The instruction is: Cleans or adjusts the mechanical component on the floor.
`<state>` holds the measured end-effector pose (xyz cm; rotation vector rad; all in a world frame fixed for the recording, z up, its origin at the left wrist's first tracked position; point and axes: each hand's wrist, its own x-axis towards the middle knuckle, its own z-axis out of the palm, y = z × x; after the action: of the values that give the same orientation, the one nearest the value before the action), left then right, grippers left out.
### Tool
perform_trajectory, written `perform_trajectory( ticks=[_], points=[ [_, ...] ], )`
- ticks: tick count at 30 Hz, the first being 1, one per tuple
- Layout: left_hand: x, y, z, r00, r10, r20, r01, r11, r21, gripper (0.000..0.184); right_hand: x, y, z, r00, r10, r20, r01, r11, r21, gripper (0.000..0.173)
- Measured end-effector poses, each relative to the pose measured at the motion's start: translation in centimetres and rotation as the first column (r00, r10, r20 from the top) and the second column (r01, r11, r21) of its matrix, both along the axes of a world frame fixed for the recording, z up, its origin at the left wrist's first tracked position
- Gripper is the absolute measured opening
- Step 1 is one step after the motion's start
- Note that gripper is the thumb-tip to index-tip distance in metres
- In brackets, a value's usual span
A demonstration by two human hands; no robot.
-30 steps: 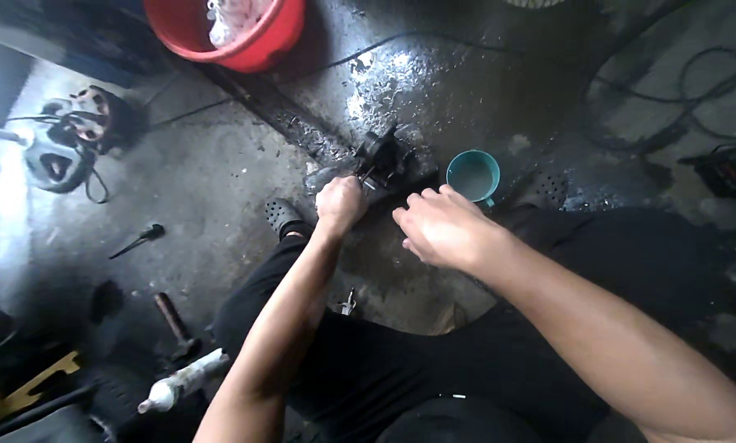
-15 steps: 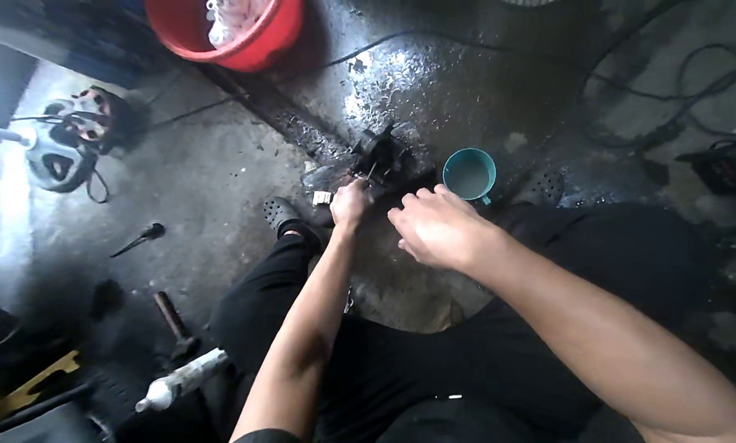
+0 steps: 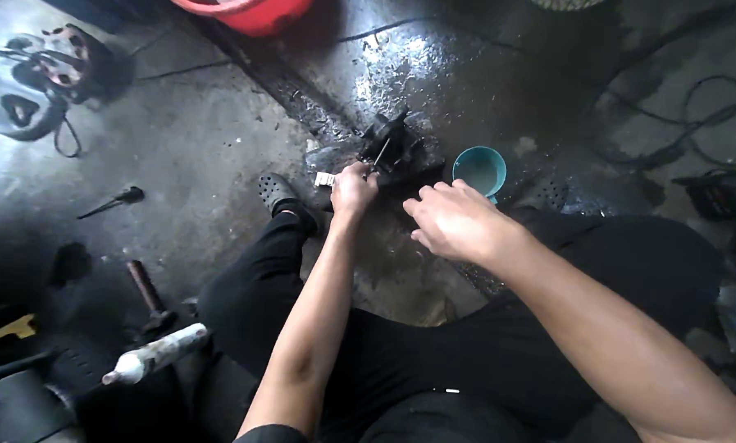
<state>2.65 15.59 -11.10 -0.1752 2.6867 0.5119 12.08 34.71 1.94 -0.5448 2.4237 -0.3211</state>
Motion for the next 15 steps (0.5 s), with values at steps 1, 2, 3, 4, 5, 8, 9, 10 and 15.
perform_trajectory(
  ticks=[1,2,3,4,5,8,9,10,15],
  points=[
    [0.0,0.2,0.8,1.000,0.006,0.024,-0.005,1.000,-0.029,0.035,-0.1,-0.1,0.0,1.000,0.004,0.001,-0.004,1.000,0.003,0.041],
    [0.1,0.4,1.5,0.999,0.012,0.045,-0.010,0.998,-0.060,0.035,-0.1,-0.1,0.0,1.000,0.007,0.003,-0.007,1.000,0.007,0.041],
    [0.1,0.5,1.9,0.998,0.014,0.056,-0.009,0.996,-0.092,0.035,-0.1,-0.2,-0.1,1.000,0.009,0.004,-0.010,1.000,0.015,0.041],
    [0.0,0.7,2.2,0.998,0.015,0.059,-0.008,0.993,-0.119,0.034,-0.1,-0.2,-0.1,1.000,0.009,0.005,-0.009,1.000,0.025,0.041],
    [0.0,0.9,2.2,0.998,0.014,0.058,-0.006,0.991,-0.136,0.033,0.0,-0.2,-0.1,1.000,0.006,-0.006,-0.006,0.999,0.032,0.041],
    [-0.2,1.2,2.0,0.999,0.008,0.047,-0.002,0.991,-0.135,0.033,0.4,-0.1,-0.1,0.999,-0.002,-0.052,0.004,0.999,0.034,0.039],
    [-0.2,1.4,1.9,0.999,0.001,0.035,0.004,0.992,-0.129,0.033,0.5,0.0,-0.1,0.998,0.001,-0.066,0.001,0.999,0.034,0.038],
    [-0.2,1.5,1.7,1.000,-0.007,0.022,0.010,0.992,-0.127,0.033,0.5,0.0,0.0,0.998,0.003,-0.069,-0.001,0.999,0.036,0.038],
    [-0.7,1.9,0.3,1.000,-0.021,0.020,0.024,0.987,-0.162,0.034,0.3,0.4,-0.2,0.999,-0.018,-0.035,0.019,0.999,0.036,0.038]
  ],
)
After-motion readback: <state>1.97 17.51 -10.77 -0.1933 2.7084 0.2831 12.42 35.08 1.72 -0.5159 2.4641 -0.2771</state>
